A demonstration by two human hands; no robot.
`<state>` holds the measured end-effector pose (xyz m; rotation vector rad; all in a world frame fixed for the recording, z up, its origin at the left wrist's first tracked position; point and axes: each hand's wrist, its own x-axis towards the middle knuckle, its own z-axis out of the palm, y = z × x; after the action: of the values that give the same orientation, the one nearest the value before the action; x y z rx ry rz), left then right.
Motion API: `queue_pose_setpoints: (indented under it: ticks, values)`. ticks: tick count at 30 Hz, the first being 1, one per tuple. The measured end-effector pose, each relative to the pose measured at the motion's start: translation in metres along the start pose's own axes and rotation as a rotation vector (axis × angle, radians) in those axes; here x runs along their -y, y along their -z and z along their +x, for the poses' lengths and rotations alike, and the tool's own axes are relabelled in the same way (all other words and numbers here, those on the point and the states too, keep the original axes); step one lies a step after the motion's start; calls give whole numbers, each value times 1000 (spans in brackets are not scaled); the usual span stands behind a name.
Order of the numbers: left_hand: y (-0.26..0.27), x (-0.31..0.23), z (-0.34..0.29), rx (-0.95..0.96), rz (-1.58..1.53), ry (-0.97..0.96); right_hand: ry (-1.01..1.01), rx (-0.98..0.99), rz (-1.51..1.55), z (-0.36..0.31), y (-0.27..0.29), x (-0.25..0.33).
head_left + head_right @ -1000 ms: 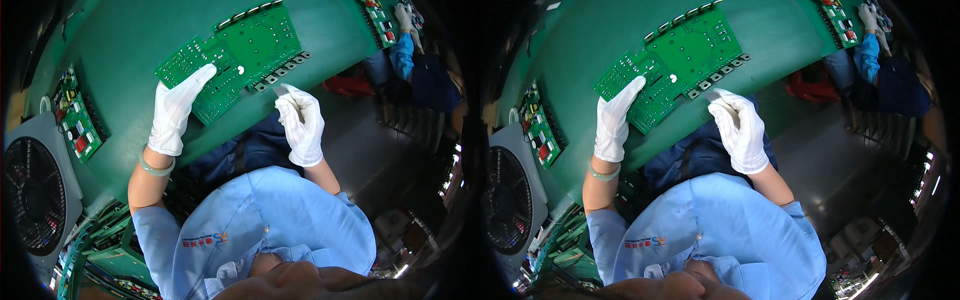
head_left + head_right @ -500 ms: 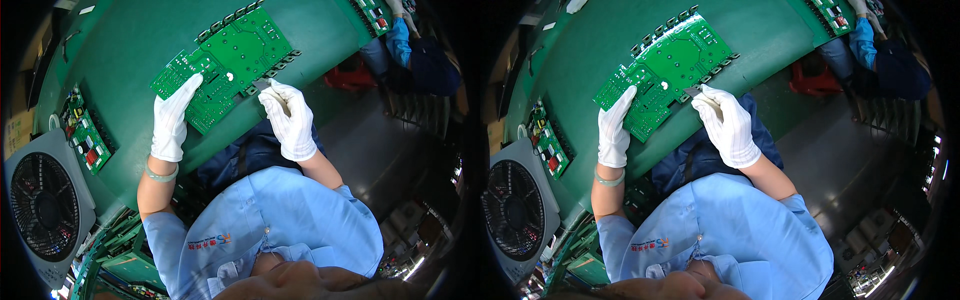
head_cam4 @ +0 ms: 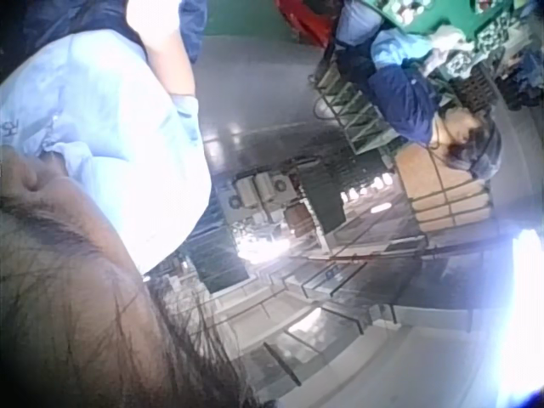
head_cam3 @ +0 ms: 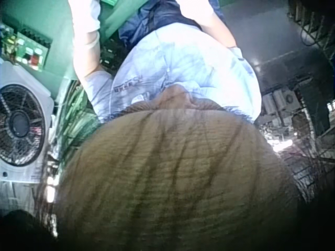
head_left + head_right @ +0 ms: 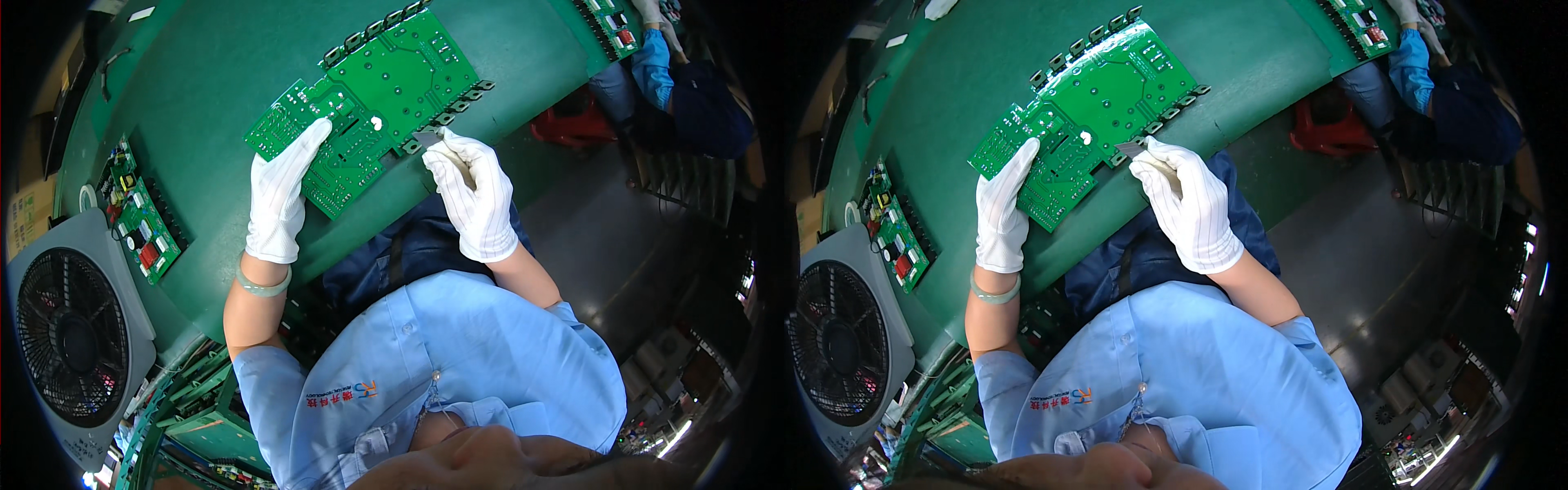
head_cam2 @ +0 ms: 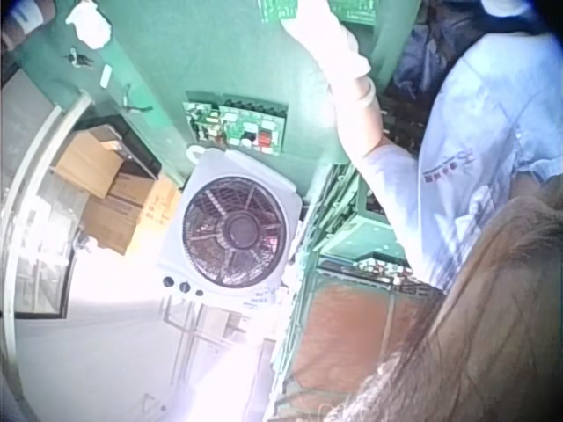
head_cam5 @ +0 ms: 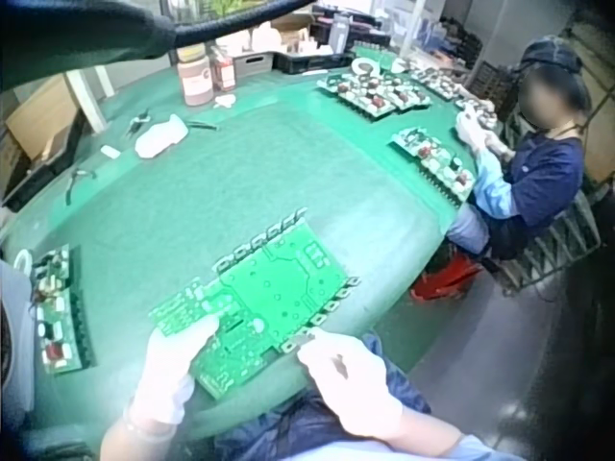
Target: The person cleans multiple green circuit boards at a workbench using a small metal scraper. They hold each board with gloved hands, flip it to access both sides, and scrape the surface to remove residue. The person handles the boards one at a time, placing them on a green tray after cleaning.
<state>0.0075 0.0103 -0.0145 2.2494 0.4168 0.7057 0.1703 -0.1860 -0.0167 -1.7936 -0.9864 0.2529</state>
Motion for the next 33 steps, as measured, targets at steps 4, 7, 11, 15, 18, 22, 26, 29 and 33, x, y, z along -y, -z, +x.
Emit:
queue_pose_setpoints:
  ticks: [4,7,11,15,18,22,26,29,33]
  values:
    - [-3,-5,-1,-41,-265,171,-16,-4,33,0,-1,3]
    - [-1,-4,0,-17,-142,96,-53,-8,86,-2,-4,7]
    - [-1,-5,0,-4,-105,77,97,52,-6,2,-8,14]
    - [-6,-6,-2,-61,-366,213,-44,-19,82,-11,-10,17]
    - [-5,-7,0,-60,-428,245,-37,-15,48,0,4,11]
    - [0,-2,1,-10,-167,99,-39,-37,42,1,5,10]
    - [-2,0,-3,-24,-199,106,-41,-38,79,-1,1,9]
    - [0,-2,-2,-4,-131,108,-24,-28,46,0,1,8]
    - [1,-2,-1,16,-102,102,-17,-31,28,0,0,8]
